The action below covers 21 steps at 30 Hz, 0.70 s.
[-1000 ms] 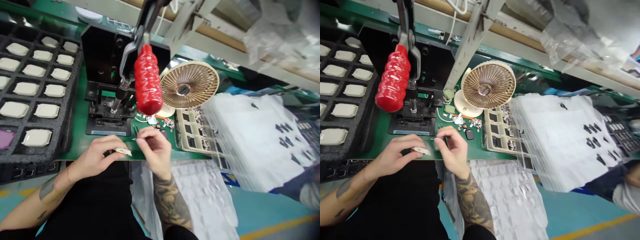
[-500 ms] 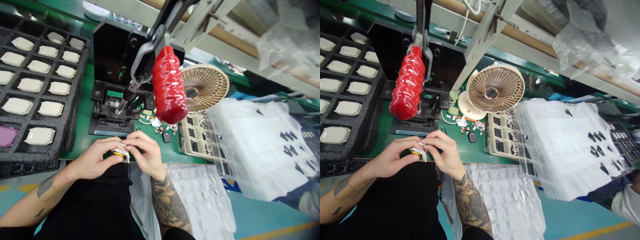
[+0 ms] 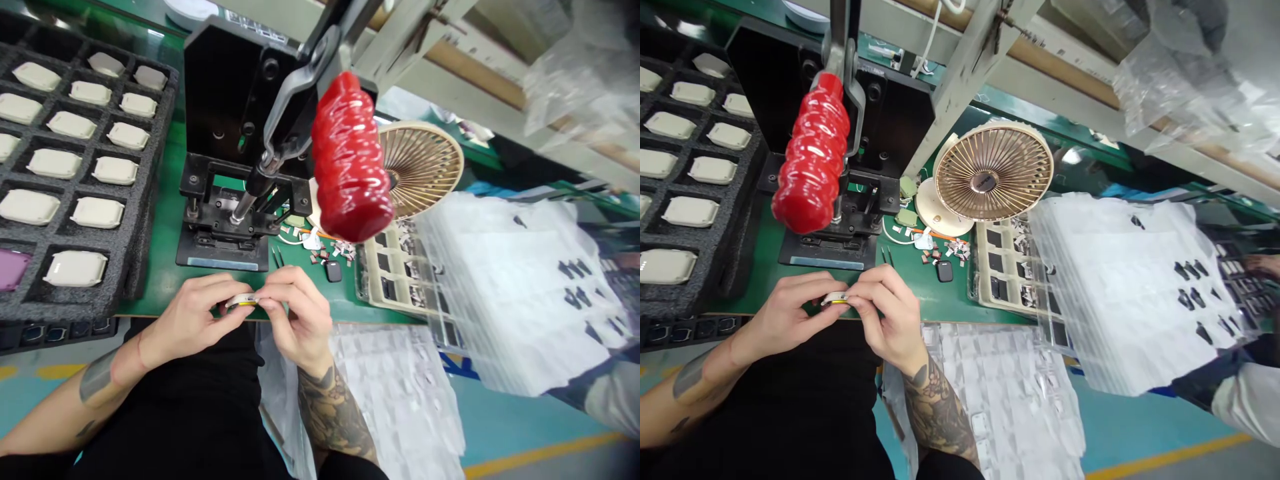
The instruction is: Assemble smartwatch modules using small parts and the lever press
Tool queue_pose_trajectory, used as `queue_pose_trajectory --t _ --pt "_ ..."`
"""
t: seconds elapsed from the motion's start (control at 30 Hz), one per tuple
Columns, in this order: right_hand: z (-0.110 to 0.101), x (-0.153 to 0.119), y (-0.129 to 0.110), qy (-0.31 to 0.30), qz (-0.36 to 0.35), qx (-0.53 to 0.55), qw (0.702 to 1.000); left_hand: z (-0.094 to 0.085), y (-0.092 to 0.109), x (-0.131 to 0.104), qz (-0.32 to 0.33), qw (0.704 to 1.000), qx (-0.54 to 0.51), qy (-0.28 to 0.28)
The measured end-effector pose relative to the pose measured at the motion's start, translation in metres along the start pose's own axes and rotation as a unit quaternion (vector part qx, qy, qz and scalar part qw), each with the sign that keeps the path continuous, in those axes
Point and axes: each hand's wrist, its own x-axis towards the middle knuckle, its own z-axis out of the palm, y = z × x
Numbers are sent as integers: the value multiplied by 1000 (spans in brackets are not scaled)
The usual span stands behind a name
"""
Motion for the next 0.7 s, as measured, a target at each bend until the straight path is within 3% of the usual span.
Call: queue_pose_trajectory --t 0.2,0.47,0.7 --pt "2 -2 5 -18 6 -47 999 -3 1 1 -16 999 16 -23" --pt "0 -5 14 -86 -129 -179 972 -9 -4 0 -126 987 -100 -33" --pt "6 0 16 -76 -191 -189 960 -14 -7 -2 -119 986 -109 -37"
